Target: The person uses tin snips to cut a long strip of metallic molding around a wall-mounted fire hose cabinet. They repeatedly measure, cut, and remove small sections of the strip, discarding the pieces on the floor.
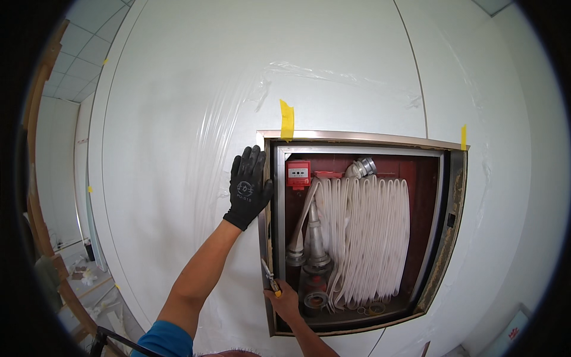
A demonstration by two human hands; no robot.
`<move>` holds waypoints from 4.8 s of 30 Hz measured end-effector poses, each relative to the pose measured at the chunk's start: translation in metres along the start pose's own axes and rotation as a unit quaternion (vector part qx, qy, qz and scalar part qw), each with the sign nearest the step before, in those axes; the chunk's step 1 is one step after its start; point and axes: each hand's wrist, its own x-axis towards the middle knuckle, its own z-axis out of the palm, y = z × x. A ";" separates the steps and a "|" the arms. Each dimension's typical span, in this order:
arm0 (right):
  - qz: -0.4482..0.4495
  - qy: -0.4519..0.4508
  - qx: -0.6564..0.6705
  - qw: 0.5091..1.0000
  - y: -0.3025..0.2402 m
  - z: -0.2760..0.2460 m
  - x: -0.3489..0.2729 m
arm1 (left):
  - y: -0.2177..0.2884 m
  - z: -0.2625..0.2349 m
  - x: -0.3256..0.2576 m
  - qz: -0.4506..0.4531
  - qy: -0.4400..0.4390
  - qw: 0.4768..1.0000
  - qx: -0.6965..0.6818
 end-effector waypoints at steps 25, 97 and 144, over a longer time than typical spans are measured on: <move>0.065 -0.039 -0.008 0.997 -0.009 -0.005 0.001 | -0.025 -0.006 0.042 0.026 -0.020 0.999 0.009; 0.134 -0.126 0.188 0.965 0.016 -0.063 -0.108 | -0.038 0.016 0.165 0.003 -0.001 1.000 -0.027; 0.177 -0.038 0.259 0.949 -0.004 -0.196 -0.139 | 0.025 0.112 0.079 -0.491 0.116 0.571 -0.648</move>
